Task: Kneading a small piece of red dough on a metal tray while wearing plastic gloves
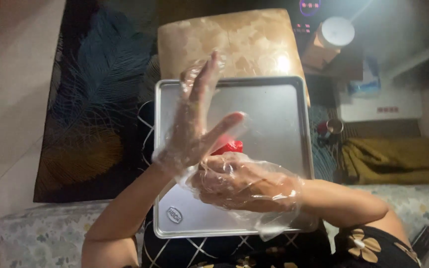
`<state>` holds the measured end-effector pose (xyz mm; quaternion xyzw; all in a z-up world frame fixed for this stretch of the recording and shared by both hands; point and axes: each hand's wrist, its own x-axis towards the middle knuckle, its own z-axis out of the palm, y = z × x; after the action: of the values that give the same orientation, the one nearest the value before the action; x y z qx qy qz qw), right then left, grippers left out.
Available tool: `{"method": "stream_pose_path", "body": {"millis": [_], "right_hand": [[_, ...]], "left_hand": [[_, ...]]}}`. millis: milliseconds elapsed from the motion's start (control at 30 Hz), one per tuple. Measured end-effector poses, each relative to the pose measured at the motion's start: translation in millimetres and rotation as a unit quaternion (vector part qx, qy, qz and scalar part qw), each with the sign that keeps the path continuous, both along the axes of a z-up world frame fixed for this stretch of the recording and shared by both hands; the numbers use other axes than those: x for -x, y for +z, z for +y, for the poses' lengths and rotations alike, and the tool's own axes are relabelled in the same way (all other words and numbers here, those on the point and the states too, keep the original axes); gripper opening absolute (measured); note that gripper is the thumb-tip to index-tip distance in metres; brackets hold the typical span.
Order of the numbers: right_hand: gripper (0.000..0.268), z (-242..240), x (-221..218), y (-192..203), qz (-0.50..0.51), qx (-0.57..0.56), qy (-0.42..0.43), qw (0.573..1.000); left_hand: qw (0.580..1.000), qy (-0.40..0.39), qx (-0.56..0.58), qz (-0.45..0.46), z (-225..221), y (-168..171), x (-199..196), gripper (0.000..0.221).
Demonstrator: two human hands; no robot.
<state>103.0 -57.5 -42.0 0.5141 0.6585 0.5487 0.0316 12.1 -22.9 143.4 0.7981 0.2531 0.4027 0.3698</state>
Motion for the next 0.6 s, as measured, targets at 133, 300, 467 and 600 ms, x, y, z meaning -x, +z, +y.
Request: {"method": "stream_pose_path", "body": {"millis": [133,300,467,600], "right_hand": [[0.089,-53.1,-74.2,141.4,0.096,0.355,0.295,0.882],[0.057,-47.4,-76.2,163.7,0.466,0.428,0.250,0.733],[0.047,-36.5,-66.5,131.4,0.424,0.385,0.334,0.749],[0.026,-47.8,-66.9,131.6,0.285,0.345,0.364,0.817]], "left_hand": [[0.995,0.027,0.090,0.032,-0.7,5.4,23.6,0.055],[0.966,0.049,-0.180,0.181,2.5,-0.9,46.8,0.025],[0.890,-0.125,-0.304,0.315,4.6,-54.3,87.5,0.123],[0.905,-0.216,-0.186,0.315,13.2,-70.7,93.3,0.103]]}}
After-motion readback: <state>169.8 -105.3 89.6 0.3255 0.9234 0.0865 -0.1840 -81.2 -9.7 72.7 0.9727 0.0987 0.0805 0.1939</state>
